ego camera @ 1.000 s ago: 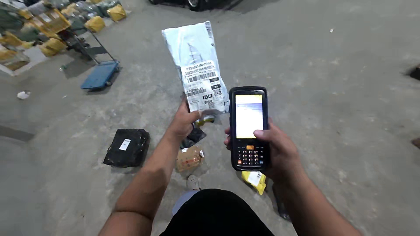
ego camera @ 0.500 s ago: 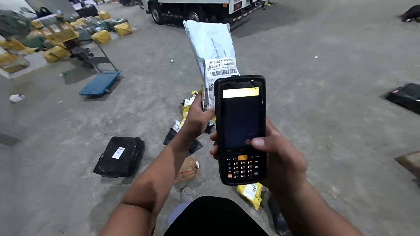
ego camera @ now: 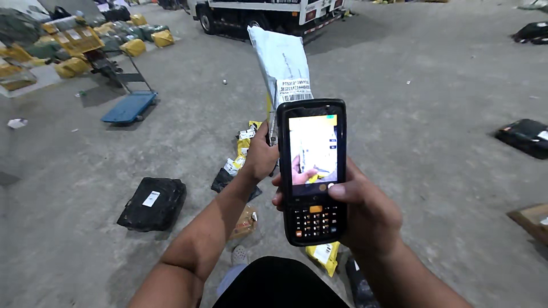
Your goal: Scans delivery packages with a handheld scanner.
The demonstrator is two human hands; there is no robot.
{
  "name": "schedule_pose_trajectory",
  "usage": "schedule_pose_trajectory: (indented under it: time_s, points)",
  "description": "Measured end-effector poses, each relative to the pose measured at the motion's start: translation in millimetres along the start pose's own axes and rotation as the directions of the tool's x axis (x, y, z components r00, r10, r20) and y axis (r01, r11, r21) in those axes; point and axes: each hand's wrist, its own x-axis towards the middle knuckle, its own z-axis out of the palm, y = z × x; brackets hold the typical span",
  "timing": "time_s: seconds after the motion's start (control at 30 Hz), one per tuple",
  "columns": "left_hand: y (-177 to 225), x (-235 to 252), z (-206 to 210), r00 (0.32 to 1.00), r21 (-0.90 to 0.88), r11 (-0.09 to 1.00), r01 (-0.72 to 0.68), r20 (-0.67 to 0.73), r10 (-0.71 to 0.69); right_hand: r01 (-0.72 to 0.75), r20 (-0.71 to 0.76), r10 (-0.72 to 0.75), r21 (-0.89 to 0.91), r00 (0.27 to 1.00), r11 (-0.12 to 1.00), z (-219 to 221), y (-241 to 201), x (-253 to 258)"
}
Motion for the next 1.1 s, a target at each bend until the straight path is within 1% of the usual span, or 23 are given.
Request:
schedule_pose_trajectory:
  time_s: [0.17,0.53,0.63,0.77,0.9,1.1]
  points:
    - [3.7,-4.4,0.1,1.0,0.042,0.999,0.015,-0.005,-0.015,0.002,-0.007,-0.002,0.006,1.0,1.0,3.5,0.4,-2.2]
    - [8.4,-16.3,-3.7,1.0,0.017,1.0,0.018,0.024,-0.018,0.016,-0.013,-0.016,-0.011,1.0,1.0,11.5,3.5,-6.5]
    - [7.6,-18.0,-4.9,1.0,0.014,1.0,0.025,0.018,-0.025,0.019,0.007,-0.019,0.007,1.0,1.0,13.3,4.0,-6.5]
    - [5.4,-18.6,-6.7,1.0,0.014,1.0,-0.002,0.017,0.002,0.017,-0.006,-0.017,-0.001,1.0,1.0,15.4,4.5,-7.4]
    - [5.8,-20.1,-7.9,0.999,-0.024,1.0,-0.016,0.029,0.017,0.024,-0.013,-0.024,-0.017,1.0,1.0,16.8,5.2,-8.7]
    - [4.1,-20.9,-9.8,0.999,-0.039,0.999,-0.008,0.031,0.01,0.035,-0.005,-0.035,-0.006,0.999,0.999,18.9,6.4,-8.7]
